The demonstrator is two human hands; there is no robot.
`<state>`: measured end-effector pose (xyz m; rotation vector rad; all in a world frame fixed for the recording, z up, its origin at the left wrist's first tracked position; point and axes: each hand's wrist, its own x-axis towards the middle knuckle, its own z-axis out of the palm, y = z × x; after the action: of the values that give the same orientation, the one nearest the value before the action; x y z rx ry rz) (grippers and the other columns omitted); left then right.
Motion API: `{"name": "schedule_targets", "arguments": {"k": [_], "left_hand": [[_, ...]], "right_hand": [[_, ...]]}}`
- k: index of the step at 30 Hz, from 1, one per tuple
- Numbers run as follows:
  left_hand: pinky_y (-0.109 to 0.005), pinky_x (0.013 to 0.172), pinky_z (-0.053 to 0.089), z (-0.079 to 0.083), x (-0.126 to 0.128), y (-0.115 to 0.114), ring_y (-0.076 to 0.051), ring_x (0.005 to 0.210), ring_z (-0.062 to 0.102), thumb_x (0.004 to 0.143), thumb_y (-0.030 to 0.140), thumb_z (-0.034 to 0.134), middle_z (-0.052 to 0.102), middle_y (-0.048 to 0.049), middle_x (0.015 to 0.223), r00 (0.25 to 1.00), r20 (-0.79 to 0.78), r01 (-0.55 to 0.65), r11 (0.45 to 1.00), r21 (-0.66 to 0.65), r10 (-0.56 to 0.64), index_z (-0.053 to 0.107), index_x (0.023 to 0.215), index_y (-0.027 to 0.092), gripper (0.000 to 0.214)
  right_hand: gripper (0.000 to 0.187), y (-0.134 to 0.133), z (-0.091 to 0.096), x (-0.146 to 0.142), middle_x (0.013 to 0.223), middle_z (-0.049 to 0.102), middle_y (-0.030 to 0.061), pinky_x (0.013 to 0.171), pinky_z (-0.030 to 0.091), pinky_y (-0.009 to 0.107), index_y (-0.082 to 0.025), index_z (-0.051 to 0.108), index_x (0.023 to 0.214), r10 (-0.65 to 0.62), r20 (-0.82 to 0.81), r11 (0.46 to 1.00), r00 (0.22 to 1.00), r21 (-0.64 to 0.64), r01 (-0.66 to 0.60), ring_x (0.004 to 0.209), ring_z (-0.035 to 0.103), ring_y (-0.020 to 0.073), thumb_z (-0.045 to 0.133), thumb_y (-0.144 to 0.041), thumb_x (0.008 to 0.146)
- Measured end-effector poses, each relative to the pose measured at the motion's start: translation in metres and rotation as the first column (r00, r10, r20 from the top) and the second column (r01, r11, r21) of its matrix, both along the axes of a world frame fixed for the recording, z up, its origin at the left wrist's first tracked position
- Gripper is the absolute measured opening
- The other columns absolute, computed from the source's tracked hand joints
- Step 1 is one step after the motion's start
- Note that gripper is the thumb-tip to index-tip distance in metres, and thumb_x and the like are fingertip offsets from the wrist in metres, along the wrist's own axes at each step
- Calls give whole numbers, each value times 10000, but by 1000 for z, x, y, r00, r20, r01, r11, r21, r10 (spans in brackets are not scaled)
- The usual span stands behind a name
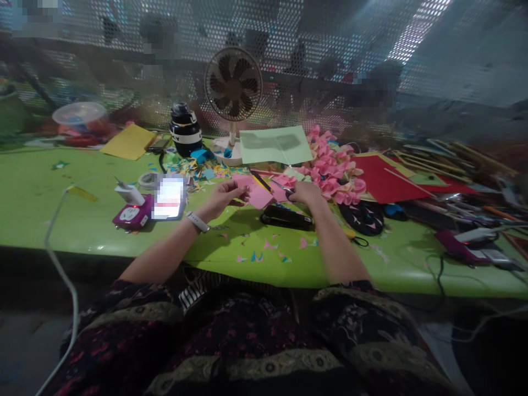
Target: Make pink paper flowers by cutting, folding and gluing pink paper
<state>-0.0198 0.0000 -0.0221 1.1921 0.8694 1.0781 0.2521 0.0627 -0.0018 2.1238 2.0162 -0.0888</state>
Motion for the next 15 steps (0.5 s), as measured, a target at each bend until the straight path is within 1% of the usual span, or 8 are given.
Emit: {"name": "schedule_targets", "arguments": {"k": [3,8,12,15], "left_hand": [[-207,612,545,0,0,1,-95,653,687,818,309,782,729,-38,762,1000,18,-13,1000,-17,14,662,830,129,217],[-199,607,548,0,0,2,-88,635,693,813,340,794,757,-58,821,998,62,-22,1000,-17,23,630,825,133,264],[-178,595,542,0,0,3,-85,643,701,803,353,799,762,-57,808,994,91,-53,998,-29,55,625,824,131,283],[-187,654,562,-1,1,4,-95,697,722,784,309,815,769,-54,816,988,130,-79,996,-35,83,646,842,129,254]], "right_hand": [[449,0,-1,3,1205,702,205,828,504,326,-116,681,1206,3,6,1000,1000,21,-3,1127,662,300,692,-284,789],[452,1,2,6,1189,704,213,822,508,353,-111,690,1207,-23,12,999,1000,48,22,1105,664,317,686,-292,793],[351,-3,12,7,1119,727,189,776,494,328,-118,729,1097,-1,-52,996,999,94,6,1025,676,292,684,-307,805],[246,-9,20,6,1020,750,138,736,475,299,-149,738,993,76,-169,979,983,197,-42,943,677,255,671,-302,813]]}}
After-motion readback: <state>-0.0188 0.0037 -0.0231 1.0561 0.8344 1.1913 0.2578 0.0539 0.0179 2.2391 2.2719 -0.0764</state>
